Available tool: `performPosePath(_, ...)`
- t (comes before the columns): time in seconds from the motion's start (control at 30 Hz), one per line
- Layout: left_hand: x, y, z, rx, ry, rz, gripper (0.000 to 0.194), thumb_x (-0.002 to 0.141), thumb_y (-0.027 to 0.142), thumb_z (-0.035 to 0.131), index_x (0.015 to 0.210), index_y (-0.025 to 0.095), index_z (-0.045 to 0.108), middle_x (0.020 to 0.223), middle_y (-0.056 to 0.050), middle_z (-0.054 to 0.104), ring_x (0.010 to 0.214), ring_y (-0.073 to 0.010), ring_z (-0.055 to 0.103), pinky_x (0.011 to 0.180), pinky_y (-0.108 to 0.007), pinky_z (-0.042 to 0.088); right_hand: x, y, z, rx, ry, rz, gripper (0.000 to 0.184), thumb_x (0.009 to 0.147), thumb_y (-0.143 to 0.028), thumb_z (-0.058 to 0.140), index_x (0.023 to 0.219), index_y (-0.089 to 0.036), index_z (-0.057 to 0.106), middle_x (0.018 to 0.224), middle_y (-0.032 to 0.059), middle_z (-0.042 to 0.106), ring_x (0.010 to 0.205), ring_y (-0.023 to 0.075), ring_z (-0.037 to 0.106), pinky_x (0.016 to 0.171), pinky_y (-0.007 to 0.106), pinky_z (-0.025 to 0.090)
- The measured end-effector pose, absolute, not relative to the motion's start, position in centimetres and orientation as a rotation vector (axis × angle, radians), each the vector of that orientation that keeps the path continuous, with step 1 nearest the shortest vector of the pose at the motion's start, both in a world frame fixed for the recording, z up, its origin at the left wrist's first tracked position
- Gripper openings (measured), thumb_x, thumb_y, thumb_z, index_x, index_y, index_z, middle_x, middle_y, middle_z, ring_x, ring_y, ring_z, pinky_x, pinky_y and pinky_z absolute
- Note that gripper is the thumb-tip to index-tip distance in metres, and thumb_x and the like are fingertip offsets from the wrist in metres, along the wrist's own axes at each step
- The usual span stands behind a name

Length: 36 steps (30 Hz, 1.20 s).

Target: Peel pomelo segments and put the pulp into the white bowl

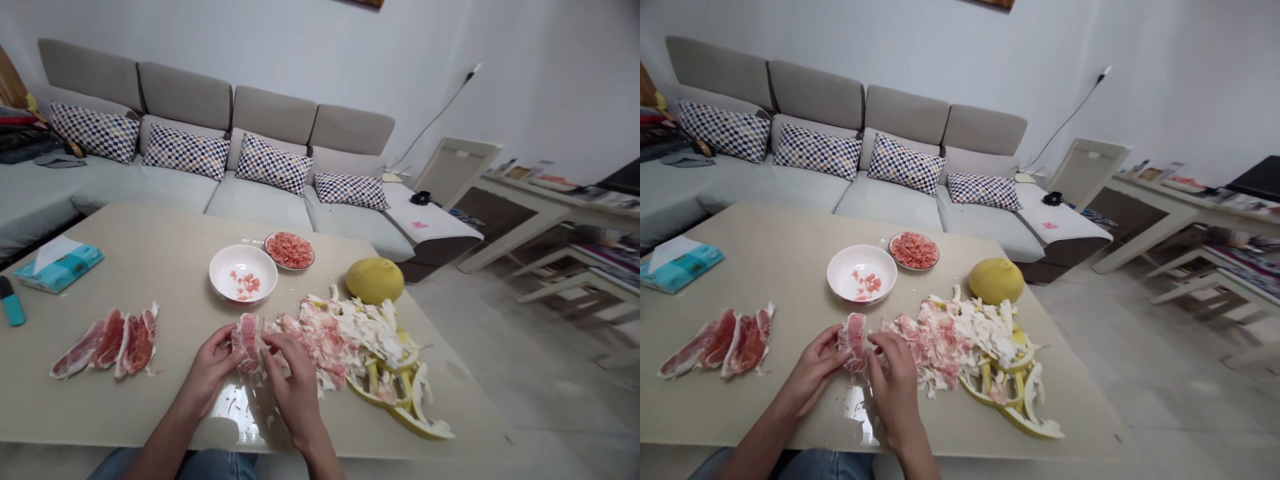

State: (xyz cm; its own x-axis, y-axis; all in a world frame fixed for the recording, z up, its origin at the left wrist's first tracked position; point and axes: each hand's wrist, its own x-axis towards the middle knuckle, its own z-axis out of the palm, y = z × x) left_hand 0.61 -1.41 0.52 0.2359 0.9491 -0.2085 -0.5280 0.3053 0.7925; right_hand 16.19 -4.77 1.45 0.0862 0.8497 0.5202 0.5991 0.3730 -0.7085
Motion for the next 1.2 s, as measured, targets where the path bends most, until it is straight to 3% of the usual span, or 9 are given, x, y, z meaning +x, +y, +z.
performPosePath(0.13,0.6,-1.5,0.2,0.741,0.696,1.095,0.040,0.072,0.020,0.079,0.111,0.020,0.068,0.116,-0.009,0.071,0.108,-0.0227,0.065,0.094,-0.031,0.049,15.5,-4.3,1.8,-1.310,-1.639,0.187,0.016,0.089,-0.017,0.061,0.102,-0.024,0.068,0.098,0.0071,0.069,0.093,0.0220,0.064,0.082,0.037,0.052)
performPosePath(0.37,0.5,-1.5,0.0,0.744,0.709,1.077,0.043,0.070,0.020,0.081,0.111,0.020,0.068,0.112,-0.009,0.074,0.105,-0.0232,0.067,0.097,-0.034,0.047,15.4,-3.8,1.5,-1.350,-1.783,0.021,0.013,0.090,-0.014,0.052,0.094,-0.019,0.064,0.092,0.0092,0.066,0.087,0.0232,0.061,0.078,0.038,0.048)
performPosePath(0.6,0.8,-1.5,-0.3,0.768,0.798,1.121,0.043,0.068,0.023,0.082,0.109,0.019,0.069,0.109,-0.010,0.074,0.102,-0.0231,0.068,0.090,-0.030,0.051,13.3,-4.7,0.2,-1.401,-1.752,0.069,0.014,0.091,-0.012,0.045,0.081,-0.020,0.051,0.081,0.0068,0.056,0.077,0.0221,0.053,0.070,0.036,0.042)
performPosePath(0.8,0.6,-1.2,0.0,0.674,0.914,1.173,0.056,0.064,0.028,0.084,0.115,0.017,0.063,0.100,-0.009,0.075,0.089,-0.0222,0.070,0.077,-0.029,0.053,11.2,-7.2,1.3,-1.258,-1.755,0.301,0.014,0.090,-0.010,0.045,0.085,-0.021,0.050,0.084,0.0057,0.060,0.080,0.0208,0.057,0.072,0.034,0.045)
performPosePath(0.97,0.3,-1.0,0.6,0.552,0.846,1.235,0.050,0.062,0.024,0.086,0.108,0.018,0.067,0.109,-0.007,0.072,0.101,-0.0213,0.066,0.088,-0.030,0.052,12.8,-7.5,2.3,-1.263,-1.620,0.288,0.012,0.091,-0.011,0.051,0.090,-0.022,0.056,0.086,0.0040,0.065,0.084,0.0190,0.061,0.076,0.031,0.048)
performPosePath(1.2,0.0,-1.1,1.3,0.487,0.850,1.164,0.047,0.061,0.022,0.087,0.104,0.017,0.069,0.105,-0.005,0.071,0.095,-0.0181,0.066,0.083,-0.027,0.053,16.7,-7.4,0.9,-1.464,-1.466,0.255,0.010,0.090,-0.022,0.058,0.081,-0.021,0.059,0.076,0.0028,0.065,0.073,0.0185,0.062,0.069,0.029,0.049)
